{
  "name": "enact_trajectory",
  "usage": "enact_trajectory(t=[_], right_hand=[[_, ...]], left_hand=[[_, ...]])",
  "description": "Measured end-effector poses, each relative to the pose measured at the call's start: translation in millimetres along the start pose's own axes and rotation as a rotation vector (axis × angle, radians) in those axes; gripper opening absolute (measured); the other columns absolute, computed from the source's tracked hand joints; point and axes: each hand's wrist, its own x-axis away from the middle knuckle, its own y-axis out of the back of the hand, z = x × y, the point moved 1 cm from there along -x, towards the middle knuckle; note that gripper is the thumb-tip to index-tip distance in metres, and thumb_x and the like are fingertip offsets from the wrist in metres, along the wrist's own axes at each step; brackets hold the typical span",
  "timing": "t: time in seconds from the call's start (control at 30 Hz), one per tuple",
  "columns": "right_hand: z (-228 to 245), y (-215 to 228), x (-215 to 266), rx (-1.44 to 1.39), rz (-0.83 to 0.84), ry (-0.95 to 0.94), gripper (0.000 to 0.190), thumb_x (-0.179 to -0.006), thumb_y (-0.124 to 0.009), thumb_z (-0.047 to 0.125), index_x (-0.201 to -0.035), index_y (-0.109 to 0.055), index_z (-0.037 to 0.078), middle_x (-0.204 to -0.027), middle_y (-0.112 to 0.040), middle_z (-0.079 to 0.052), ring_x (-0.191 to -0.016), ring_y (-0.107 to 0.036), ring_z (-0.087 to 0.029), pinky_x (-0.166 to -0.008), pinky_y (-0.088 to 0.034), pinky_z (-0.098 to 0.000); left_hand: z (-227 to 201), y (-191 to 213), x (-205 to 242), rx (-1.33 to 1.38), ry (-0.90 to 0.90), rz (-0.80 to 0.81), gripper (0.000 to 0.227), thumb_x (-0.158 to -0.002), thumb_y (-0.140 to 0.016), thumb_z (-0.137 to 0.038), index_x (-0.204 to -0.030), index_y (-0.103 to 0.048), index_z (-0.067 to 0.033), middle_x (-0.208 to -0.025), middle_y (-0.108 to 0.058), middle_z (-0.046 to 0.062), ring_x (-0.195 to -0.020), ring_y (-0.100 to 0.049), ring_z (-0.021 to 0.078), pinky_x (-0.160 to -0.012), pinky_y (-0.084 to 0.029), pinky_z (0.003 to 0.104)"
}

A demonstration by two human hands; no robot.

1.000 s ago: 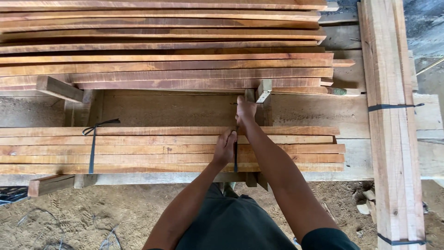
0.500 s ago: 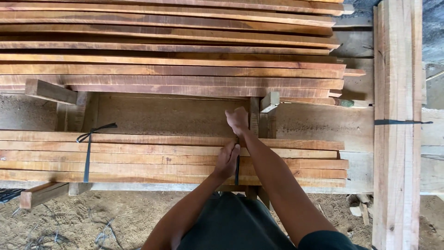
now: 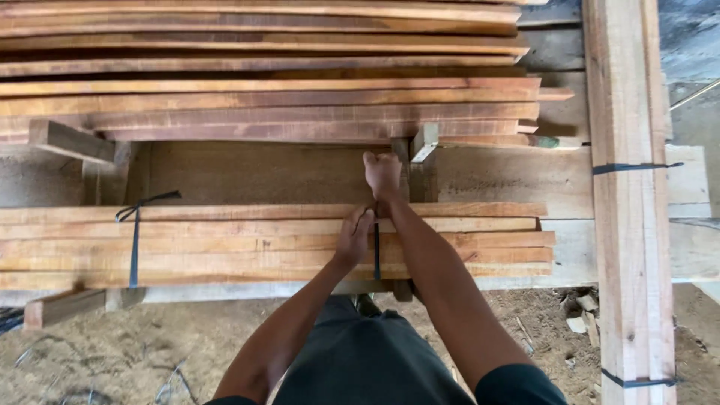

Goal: Bundling multiple wooden planks together by wrapping and tying black plastic strips around them.

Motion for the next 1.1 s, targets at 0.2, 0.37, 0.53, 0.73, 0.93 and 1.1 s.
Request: enact_trajectory(t=[0.2,0.37,0.53,0.73,0.93,1.1], right_hand=[[-26.8,-26.0,-13.5,0.144,0.097,0.027,0.047,-0.083,-0.063,0.025,-0.043,-0.039,0.016,-0.039,-0.030,-0.001,-0.039,-0.033,-0.012,-0.039,-0.027,-0.0408],[-31.8,-29.3,-10.6,0.164,0.205,-0.027,0.044,-0.083,-0.062,0.018,-0.046,-0.039,0.016,-0.042,-0.031,0.004,-0.041,-0.028,-0.008,-0.037,-0.029,-0.0339],[-47.2,-39.2,-18.6,0.203,0.251,-0.023,0.042,-0.084,-0.062,0.020,-0.046,-0.045,0.012,-0.043,-0.033,-0.001,-0.045,-0.031,-0.010,-0.039,-0.031,-0.0341],[-36.1,-30.9,-18.2,0.194,0.141,-0.030,0.039,-0.080,-0.064,0.023,-0.047,-0.044,0.015,-0.042,-0.038,0.001,-0.043,-0.040,-0.012,-0.041,-0.035,-0.0379],[-1.5,-8.3,0.0,0.059,-0.060,0.041,0.048,-0.082,-0.064,0.020,-0.042,-0.039,0.014,-0.038,-0.030,0.001,-0.040,-0.031,-0.010,-0.039,-0.031,-0.0353],[12.0,-0.2,5.5,-0.011,-0.086,0.104,0.046,-0.082,-0.061,0.016,-0.043,-0.038,0.013,-0.041,-0.024,0.003,-0.042,-0.027,-0.008,-0.039,-0.031,-0.0348]], left_hand=[[26.2,6.8,-3.1,-0.095,0.050,0.062,0.040,-0.115,-0.038,-0.029,-0.077,-0.044,-0.0175,-0.070,-0.037,-0.008,-0.068,-0.038,0.0062,-0.068,-0.040,0.029],[37.2,8.6,-2.4,-0.149,0.054,0.067,0.039,-0.114,-0.038,-0.024,-0.076,-0.043,-0.0172,-0.069,-0.032,-0.009,-0.064,-0.035,0.0075,-0.065,-0.038,0.030],[40.5,8.6,-8.1,-0.178,0.044,0.096,0.040,-0.114,-0.033,-0.024,-0.078,-0.047,-0.0156,-0.068,-0.034,-0.006,-0.063,-0.036,0.0094,-0.064,-0.039,0.029],[36.6,10.5,-6.8,-0.180,0.310,0.057,0.049,-0.112,-0.039,-0.044,-0.116,-0.068,-0.0048,-0.105,-0.069,0.020,-0.108,-0.065,0.0302,-0.099,-0.047,0.053],[20.4,2.0,-8.7,0.096,0.163,-0.052,0.037,-0.113,-0.041,-0.024,-0.076,-0.039,-0.0187,-0.070,-0.029,-0.010,-0.066,-0.028,0.0040,-0.069,-0.035,0.028],[25.9,6.7,-13.2,-0.019,0.091,0.077,0.036,-0.114,-0.039,-0.027,-0.079,-0.042,-0.0210,-0.071,-0.034,-0.010,-0.065,-0.034,0.0044,-0.069,-0.037,0.027]])
